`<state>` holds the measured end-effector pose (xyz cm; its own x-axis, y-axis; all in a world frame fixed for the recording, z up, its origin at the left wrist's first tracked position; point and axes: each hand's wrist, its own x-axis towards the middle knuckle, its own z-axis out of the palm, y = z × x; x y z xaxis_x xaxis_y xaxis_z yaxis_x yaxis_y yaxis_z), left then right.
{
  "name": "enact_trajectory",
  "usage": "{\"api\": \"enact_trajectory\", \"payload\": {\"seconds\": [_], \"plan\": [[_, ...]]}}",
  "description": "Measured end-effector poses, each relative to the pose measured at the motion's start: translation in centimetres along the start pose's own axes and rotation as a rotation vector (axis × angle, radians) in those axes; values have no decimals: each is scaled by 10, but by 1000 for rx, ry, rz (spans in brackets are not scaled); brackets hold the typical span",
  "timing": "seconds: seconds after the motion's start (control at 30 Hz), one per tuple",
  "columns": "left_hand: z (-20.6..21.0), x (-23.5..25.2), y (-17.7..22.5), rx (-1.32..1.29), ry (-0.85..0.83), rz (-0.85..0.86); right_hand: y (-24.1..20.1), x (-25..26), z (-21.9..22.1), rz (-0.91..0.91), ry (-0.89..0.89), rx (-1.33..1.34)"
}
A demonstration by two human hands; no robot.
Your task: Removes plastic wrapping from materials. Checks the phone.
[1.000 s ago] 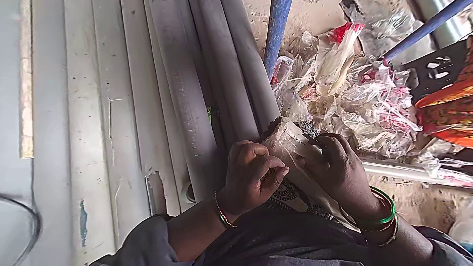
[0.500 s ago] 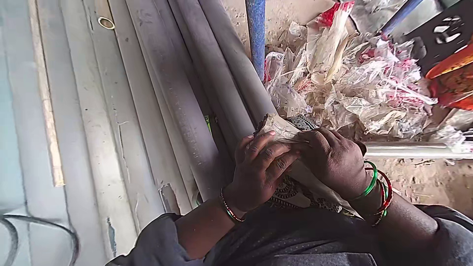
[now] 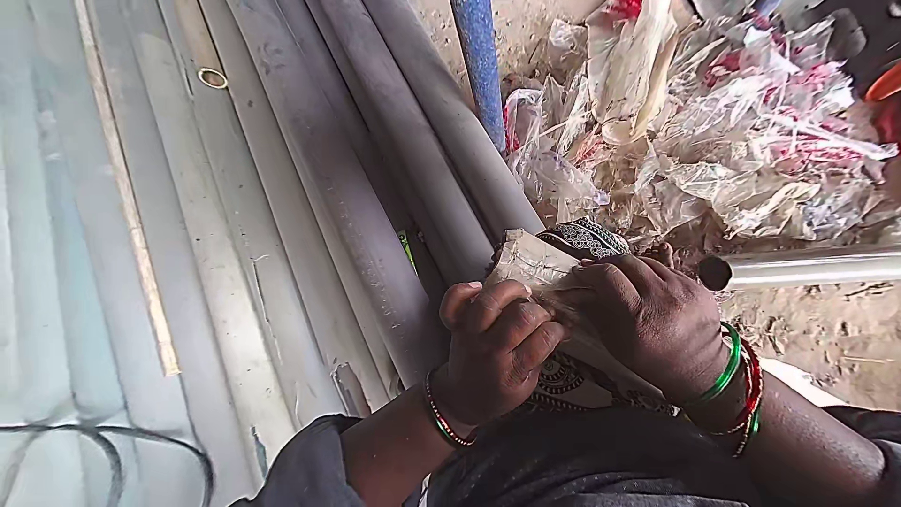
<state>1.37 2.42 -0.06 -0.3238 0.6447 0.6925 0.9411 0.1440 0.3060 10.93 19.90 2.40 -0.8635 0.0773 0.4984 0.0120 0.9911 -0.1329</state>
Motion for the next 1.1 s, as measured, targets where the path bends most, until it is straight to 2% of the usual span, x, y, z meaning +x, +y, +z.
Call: {"api": "enact_trajectory", "payload": {"seconds": [0.23,0.4,0.47,0.57,0.6,0.7,0.77,0.83,0.9,1.03,1.1], "plan": [[5,-17,8,-80,66,-110,2,-1,-5,27,-28,27],[-10,-25,12,-352,57,-238,4,-3,-9,90,-65,137],[-15,-25,11,-443,-9,-351,5,-3,-10,117,-79,164],[-21,-26,16,-493,-225,-540,9,-4,-14,172,-132,228],[-21,-29,17,-504,-251,-569,11,-4,-17,191,-147,266],[-18,-36,18,-526,-164,-593,13,-3,-31,281,-190,376],[-14,-43,15,-538,-83,-597,9,-1,-38,289,-179,333],[-8,-50,14,-537,-58,-578,2,3,-44,240,-162,222],[-1,-56,20,-559,-104,-558,-4,5,-45,157,-154,133],[43,-87,22,-649,-86,-374,-13,13,-41,-19,-105,29],[54,-90,20,-619,-89,-355,-17,18,-40,-93,-97,-15]]}}
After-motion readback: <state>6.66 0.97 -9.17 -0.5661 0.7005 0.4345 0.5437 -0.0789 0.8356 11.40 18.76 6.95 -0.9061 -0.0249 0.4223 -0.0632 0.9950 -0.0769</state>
